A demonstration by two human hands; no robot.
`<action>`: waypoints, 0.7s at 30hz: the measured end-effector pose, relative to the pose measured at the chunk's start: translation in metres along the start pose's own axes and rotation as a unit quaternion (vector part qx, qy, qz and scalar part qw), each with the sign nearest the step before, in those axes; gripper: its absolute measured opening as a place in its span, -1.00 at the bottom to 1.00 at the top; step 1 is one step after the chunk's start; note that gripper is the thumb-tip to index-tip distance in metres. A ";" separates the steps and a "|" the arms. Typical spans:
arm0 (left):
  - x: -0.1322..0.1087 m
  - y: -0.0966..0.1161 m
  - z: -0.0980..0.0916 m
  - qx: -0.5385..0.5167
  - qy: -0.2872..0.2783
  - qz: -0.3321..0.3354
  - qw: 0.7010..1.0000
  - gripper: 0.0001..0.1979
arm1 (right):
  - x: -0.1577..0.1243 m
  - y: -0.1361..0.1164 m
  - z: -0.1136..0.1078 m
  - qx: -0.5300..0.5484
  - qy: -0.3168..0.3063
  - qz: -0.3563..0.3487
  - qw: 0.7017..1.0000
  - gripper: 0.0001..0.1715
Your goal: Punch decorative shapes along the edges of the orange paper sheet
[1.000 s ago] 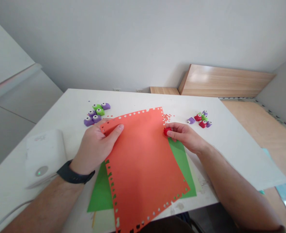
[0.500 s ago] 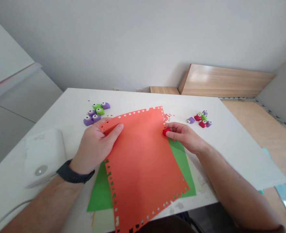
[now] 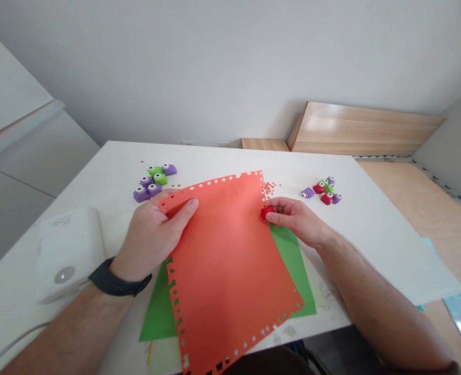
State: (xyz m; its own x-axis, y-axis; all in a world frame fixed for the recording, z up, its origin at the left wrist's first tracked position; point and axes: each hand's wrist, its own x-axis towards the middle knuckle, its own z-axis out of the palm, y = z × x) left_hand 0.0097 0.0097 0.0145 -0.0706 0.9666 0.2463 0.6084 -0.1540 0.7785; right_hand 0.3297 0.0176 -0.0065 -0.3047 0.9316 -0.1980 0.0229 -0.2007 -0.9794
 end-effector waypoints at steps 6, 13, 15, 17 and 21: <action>0.000 0.000 0.000 0.003 -0.001 0.002 1.000 -0.78 | -0.001 -0.003 0.001 -0.008 -0.005 -0.002 1.000 -0.65; 0.000 0.001 0.000 0.009 0.001 0.002 1.000 -0.78 | -0.001 -0.004 0.003 -0.009 -0.009 0.002 1.000 -0.65; 0.000 0.000 0.000 0.012 0.003 0.004 1.000 -0.77 | -0.001 -0.003 0.004 -0.006 -0.007 -0.003 1.000 -0.64; 0.000 0.000 0.000 0.014 0.005 0.004 1.000 -0.76 | -0.001 -0.003 0.005 -0.008 -0.004 -0.007 1.000 -0.63; 0.000 0.000 0.000 0.014 0.000 0.010 1.000 -0.76 | -0.002 -0.002 0.007 -0.009 0.001 -0.003 1.000 -0.63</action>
State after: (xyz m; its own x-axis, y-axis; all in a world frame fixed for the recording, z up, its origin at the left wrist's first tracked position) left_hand 0.0097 0.0094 0.0139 -0.0576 0.9635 0.2613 0.6309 -0.1677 0.7575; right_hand 0.3232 0.0143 -0.0038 -0.3030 0.9335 -0.1920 0.0373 -0.1897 -0.9811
